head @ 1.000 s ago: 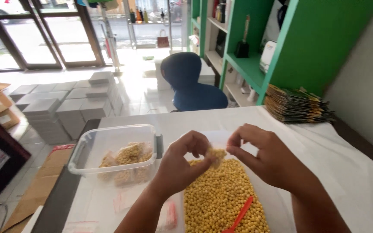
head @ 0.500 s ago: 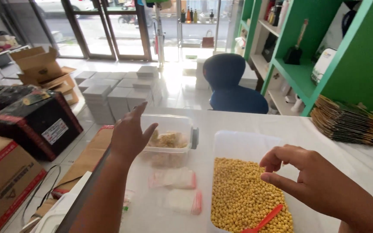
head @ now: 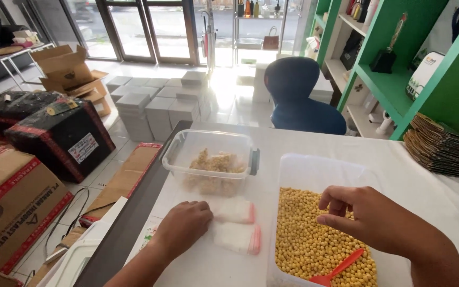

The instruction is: Packaging small yellow beads into individual plastic bags using a spoon and placing them into a storage container.

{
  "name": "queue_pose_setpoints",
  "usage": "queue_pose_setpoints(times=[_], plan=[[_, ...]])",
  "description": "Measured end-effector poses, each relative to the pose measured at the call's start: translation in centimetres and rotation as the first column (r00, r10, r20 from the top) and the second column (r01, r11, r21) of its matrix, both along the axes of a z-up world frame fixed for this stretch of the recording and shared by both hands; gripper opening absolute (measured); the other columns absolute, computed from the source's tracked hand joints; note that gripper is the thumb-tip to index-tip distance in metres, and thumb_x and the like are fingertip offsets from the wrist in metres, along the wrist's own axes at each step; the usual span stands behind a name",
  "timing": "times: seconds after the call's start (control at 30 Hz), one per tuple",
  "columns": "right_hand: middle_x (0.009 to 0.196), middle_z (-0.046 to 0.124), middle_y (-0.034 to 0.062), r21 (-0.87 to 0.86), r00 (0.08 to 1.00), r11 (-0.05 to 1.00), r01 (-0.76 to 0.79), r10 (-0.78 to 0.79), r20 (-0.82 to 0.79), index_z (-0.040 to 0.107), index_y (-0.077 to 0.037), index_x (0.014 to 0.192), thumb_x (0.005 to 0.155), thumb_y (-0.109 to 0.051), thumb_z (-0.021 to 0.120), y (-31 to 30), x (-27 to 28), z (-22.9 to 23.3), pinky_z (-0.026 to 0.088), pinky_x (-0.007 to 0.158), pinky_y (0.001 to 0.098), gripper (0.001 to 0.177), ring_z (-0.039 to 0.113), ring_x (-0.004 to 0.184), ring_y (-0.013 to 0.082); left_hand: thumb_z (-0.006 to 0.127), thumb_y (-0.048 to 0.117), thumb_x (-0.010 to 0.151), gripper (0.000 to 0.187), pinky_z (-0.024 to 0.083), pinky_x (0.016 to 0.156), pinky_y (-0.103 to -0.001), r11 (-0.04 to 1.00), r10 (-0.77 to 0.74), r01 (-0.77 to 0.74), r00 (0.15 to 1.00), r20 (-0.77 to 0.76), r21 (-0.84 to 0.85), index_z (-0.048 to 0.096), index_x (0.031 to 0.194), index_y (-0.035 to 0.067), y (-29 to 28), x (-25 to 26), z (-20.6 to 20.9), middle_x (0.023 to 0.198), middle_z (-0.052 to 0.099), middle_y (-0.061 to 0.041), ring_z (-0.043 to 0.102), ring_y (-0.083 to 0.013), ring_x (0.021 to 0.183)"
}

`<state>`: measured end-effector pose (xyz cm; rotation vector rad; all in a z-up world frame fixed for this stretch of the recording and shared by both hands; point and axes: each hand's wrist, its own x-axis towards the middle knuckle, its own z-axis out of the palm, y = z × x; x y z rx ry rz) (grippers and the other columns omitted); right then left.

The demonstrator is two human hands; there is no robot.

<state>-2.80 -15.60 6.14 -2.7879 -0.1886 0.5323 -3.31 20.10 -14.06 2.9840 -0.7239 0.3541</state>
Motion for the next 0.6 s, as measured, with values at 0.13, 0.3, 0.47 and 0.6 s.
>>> queue_pose_setpoints(times=[0.13,0.3,0.47,0.6], plan=[[0.086,0.079,-0.0071,-0.006,1.000,1.000,-0.001,0.001,-0.005,0.081,-0.026,0.102,0.090,-0.047,0.073,0.0,0.0,0.1,0.053,0.075,0.0227,0.025,0.070,0.079,0.0068,0.059,0.010,0.092,0.013,0.049,0.064,-0.043,0.995,0.043,-0.041,0.999,0.025,-0.092,0.057,0.079,0.013,0.1,-0.2,0.6,0.075,0.064,-0.005,0.059,-0.0290,0.063],[0.082,0.078,-0.0064,0.036,1.000,0.999,0.004,-0.004,0.018,0.082,-0.025,0.101,0.089,-0.044,0.077,-0.3,0.0,-0.1,0.053,0.075,0.0223,0.023,0.070,0.075,0.0069,0.059,0.020,0.097,0.005,0.052,0.060,-0.046,0.937,0.166,-0.163,0.986,-0.019,-0.310,0.060,0.100,0.016,-0.6,-1.0,2.8,0.079,0.076,-0.004,0.069,-0.0343,0.069],[0.086,0.080,-0.0067,0.021,1.000,1.000,0.016,-0.016,-0.004,0.081,-0.027,0.106,0.090,-0.045,0.074,-0.3,-0.3,0.7,0.053,0.075,0.0230,0.025,0.071,0.078,0.0070,0.066,0.021,0.092,0.003,0.054,0.064,-0.034,0.737,0.247,-0.149,0.967,0.057,-0.659,0.066,0.095,0.020,-1.3,-0.9,5.0,0.075,0.079,0.006,0.073,-0.0184,0.062],[0.087,0.080,-0.0064,0.046,0.999,0.998,0.039,-0.039,0.000,0.083,-0.026,0.106,0.089,-0.045,0.075,-0.3,-0.8,1.5,0.053,0.075,0.0234,0.026,0.071,0.079,0.0071,0.072,0.023,0.091,0.017,0.052,0.069,-0.025,0.425,0.271,-0.186,0.960,-0.072,-0.886,0.070,0.107,0.018,-3.2,-0.6,9.4,0.066,0.068,0.003,0.067,-0.0092,0.063]])
